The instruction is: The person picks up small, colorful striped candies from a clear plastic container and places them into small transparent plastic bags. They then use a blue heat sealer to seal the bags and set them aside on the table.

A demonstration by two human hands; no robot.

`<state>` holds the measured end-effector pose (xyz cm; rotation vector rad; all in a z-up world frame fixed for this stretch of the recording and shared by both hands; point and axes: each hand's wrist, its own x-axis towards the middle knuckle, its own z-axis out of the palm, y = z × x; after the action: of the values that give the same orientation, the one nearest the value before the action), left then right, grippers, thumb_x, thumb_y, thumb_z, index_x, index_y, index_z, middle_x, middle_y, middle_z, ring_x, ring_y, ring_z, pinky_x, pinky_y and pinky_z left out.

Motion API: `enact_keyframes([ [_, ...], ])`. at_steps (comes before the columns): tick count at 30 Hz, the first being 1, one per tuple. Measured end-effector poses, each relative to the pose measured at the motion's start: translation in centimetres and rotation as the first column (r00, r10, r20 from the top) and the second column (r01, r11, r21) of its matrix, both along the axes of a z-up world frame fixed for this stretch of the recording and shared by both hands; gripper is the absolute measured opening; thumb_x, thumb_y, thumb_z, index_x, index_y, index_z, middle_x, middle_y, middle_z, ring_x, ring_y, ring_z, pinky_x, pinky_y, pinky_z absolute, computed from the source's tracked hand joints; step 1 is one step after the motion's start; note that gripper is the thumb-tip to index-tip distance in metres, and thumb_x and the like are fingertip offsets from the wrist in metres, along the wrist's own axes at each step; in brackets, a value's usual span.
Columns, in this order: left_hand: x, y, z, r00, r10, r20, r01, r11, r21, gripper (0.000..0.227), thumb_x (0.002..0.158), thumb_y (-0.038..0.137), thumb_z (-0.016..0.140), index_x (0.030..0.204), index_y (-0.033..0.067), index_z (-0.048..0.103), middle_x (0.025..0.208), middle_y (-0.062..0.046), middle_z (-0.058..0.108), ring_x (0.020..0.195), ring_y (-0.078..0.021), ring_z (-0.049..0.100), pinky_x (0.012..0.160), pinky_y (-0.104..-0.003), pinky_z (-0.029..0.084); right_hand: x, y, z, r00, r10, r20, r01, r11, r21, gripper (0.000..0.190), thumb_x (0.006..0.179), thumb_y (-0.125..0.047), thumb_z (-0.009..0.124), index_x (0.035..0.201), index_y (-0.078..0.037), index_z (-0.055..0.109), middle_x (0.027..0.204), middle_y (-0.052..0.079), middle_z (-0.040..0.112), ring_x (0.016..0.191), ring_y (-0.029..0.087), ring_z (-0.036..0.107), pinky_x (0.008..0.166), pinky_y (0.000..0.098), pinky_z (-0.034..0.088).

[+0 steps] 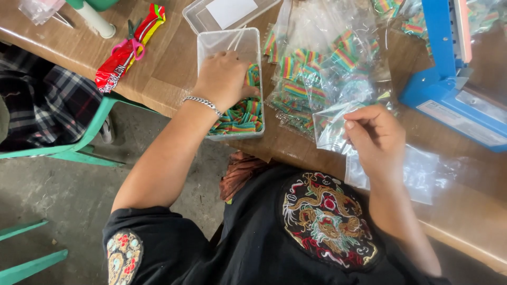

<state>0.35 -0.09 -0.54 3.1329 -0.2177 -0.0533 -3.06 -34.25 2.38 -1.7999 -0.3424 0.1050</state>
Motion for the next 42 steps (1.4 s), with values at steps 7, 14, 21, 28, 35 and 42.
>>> enact_keyframes([
  [7,0.7,1.0,0.2,0.996,0.093,-0.02,-0.092,0.994,0.052,0.023,0.083,-0.001,0.067,0.106,0.0026,0.066,0.092,-0.017,0.069,0.087,-0.0388,0.069,0.071,-0.05,0.059,0.0,-0.7,-0.4,1.0,0.002,0.003,-0.002,0.999,0.051,0.008,0.104,0.002,0.061,0.106,-0.005,0.065,0.081,0.006,0.064,0.073,0.012,0.06,0.065,0.0228,0.048],
  [14,-1.5,2.4,5.3,0.995,0.074,-0.059,-0.095,0.792,-0.603,0.025,0.093,0.02,0.064,0.117,0.0186,0.073,0.094,0.002,0.074,0.073,-0.0139,0.065,0.067,-0.033,0.048,-0.1,-0.4,-0.5,1.0,-0.003,-0.012,0.004,0.998,0.063,0.007,0.104,0.001,0.062,0.106,-0.005,0.065,0.081,0.007,0.064,0.073,0.012,0.06,0.063,0.0227,0.048],
  [21,-6.0,-1.0,9.5,0.982,-0.18,-0.047,-0.049,-0.005,-0.999,0.038,0.099,0.023,0.067,0.132,0.0027,0.064,0.111,-0.012,0.075,0.097,-0.0142,0.072,0.091,-0.027,0.063,0.4,0.1,0.9,1.0,0.015,-0.008,-0.015,0.998,0.06,0.006,0.103,0.001,0.063,0.106,-0.004,0.065,0.079,0.007,0.064,0.07,0.011,0.061,0.059,0.0217,0.047],
  [28,-7.6,-4.4,11.5,0.945,-0.326,0.008,-0.015,-0.069,-0.998,0.041,0.101,0.013,0.064,0.138,-0.0032,0.056,0.127,-0.019,0.069,0.115,-0.0242,0.071,0.106,-0.034,0.061,0.6,1.5,4.8,0.995,0.062,0.079,-0.059,0.997,-0.041,0.018,0.097,0.012,0.059,0.103,-0.003,0.067,0.09,0.008,0.069,0.077,0.014,0.068,0.069,0.0234,0.054],
  [35,-7.8,-6.0,12.8,0.932,-0.343,0.115,0.246,0.368,-0.897,0.037,0.103,0.007,0.068,0.139,0.0112,0.061,0.142,-0.002,0.066,0.13,-0.0152,0.066,0.089,-0.024,0.055,1.0,2.4,5.2,0.985,0.151,0.079,-0.15,0.988,-0.023,0.006,0.103,-0.002,0.062,0.105,-0.006,0.065,0.081,0.003,0.063,0.07,0.01,0.063,0.066,0.0216,0.049],
  [42,-7.8,-8.7,12.6,0.879,-0.383,0.285,0.47,0.59,-0.656,0.035,0.099,0.003,0.064,0.132,0.0112,0.062,0.124,-0.008,0.071,0.113,-0.0291,0.07,0.098,-0.04,0.052,1.6,2.6,4.8,0.982,0.163,0.097,-0.163,0.987,-0.005,0.003,0.105,-0.006,0.064,0.106,-0.008,0.064,0.077,0.001,0.06,0.064,0.008,0.057,0.062,0.0212,0.043],
])
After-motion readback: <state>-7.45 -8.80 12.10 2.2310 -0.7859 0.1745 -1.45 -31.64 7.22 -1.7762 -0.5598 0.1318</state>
